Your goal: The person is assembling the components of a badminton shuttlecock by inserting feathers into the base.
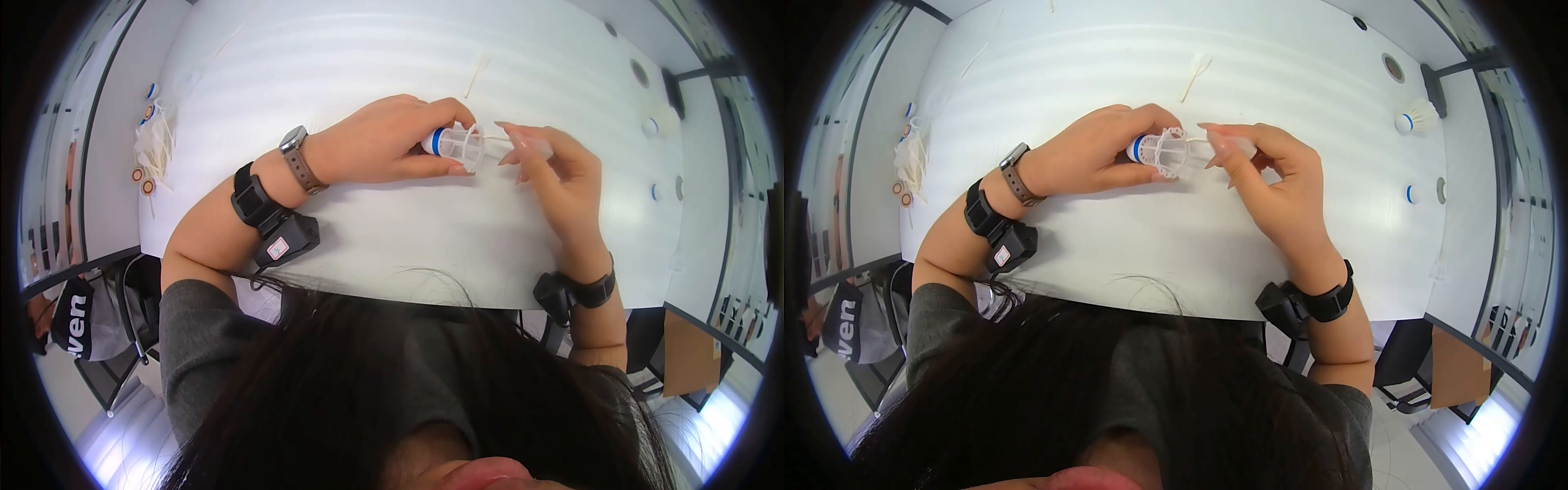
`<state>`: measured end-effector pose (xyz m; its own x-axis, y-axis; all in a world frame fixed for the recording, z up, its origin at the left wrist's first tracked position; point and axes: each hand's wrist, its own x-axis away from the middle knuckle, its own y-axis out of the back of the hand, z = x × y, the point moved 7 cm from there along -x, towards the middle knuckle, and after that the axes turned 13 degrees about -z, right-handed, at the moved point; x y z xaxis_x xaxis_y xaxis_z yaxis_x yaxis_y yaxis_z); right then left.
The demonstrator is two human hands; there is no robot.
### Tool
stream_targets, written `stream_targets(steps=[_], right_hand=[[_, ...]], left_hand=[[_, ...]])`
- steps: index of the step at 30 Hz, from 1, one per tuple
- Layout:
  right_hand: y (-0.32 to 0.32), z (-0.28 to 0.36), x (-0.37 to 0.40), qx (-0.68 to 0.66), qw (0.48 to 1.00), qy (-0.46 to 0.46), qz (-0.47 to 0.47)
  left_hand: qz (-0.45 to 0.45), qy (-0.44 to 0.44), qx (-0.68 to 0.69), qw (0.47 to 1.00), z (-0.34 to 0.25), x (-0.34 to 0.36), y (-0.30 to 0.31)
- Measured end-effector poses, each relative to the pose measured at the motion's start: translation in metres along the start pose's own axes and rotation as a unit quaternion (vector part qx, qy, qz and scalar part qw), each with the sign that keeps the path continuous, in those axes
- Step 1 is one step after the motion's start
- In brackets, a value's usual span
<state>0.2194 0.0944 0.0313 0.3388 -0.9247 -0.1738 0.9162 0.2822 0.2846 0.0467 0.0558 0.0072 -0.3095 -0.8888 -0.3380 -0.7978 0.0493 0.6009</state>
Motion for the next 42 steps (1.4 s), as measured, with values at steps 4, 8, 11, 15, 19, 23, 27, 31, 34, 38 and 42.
stream_targets(steps=[4, 8, 11, 15, 19, 23, 27, 31, 34, 38, 42], right_hand=[[0.001, -0.010, -0.001, 0.004, 0.999, -0.033, -0.007], [0.001, -0.016, -0.001, -0.024, 0.998, -0.057, -0.009], [0.001, -0.018, -0.001, -0.025, 0.997, -0.067, -0.006], [-0.003, -0.015, 0.000, -0.034, 0.997, -0.070, 0.013], [-0.008, -0.016, 0.002, -0.005, 0.998, -0.057, 0.026], [-0.003, -0.010, 0.001, -0.013, 0.999, -0.049, 0.007], [0.000, -0.006, -0.001, 0.002, 1.000, -0.024, 0.006], [-0.001, -0.006, 0.000, -0.003, 0.999, -0.025, 0.019], [-0.004, -0.007, 0.001, -0.029, 0.998, -0.057, 0.018], [-0.003, -0.007, 0.001, -0.007, 1.000, -0.022, 0.016], [-0.002, -0.002, 0.000, 0.036, 0.998, 0.045, 0.007]], left_hand=[[0.017, 0.034, -0.001, 0.999, -0.002, -0.001, 0.001], [0.021, -0.007, -0.018, 1.000, -0.004, -0.002, 0.001], [-0.029, -0.062, -0.017, 0.997, -0.005, -0.002, 0.001], [-0.023, -0.045, -0.006, 0.999, -0.006, -0.003, 0.003], [-0.026, -0.068, -0.003, 0.997, -0.007, -0.003, 0.002], [-0.045, -0.077, -0.008, 0.996, -0.008, -0.003, 0.003], [-0.035, -0.072, -0.016, 0.997, -0.008, -0.003, 0.003], [-0.043, -0.079, -0.011, 0.996, -0.009, -0.003, 0.004], [-0.039, -0.073, -0.009, 0.997, -0.008, -0.003, 0.003], [-0.025, -0.058, -0.006, 0.998, -0.011, -0.005, 0.005], [-0.024, -0.062, -0.003, 0.998, -0.009, -0.004, 0.002]])
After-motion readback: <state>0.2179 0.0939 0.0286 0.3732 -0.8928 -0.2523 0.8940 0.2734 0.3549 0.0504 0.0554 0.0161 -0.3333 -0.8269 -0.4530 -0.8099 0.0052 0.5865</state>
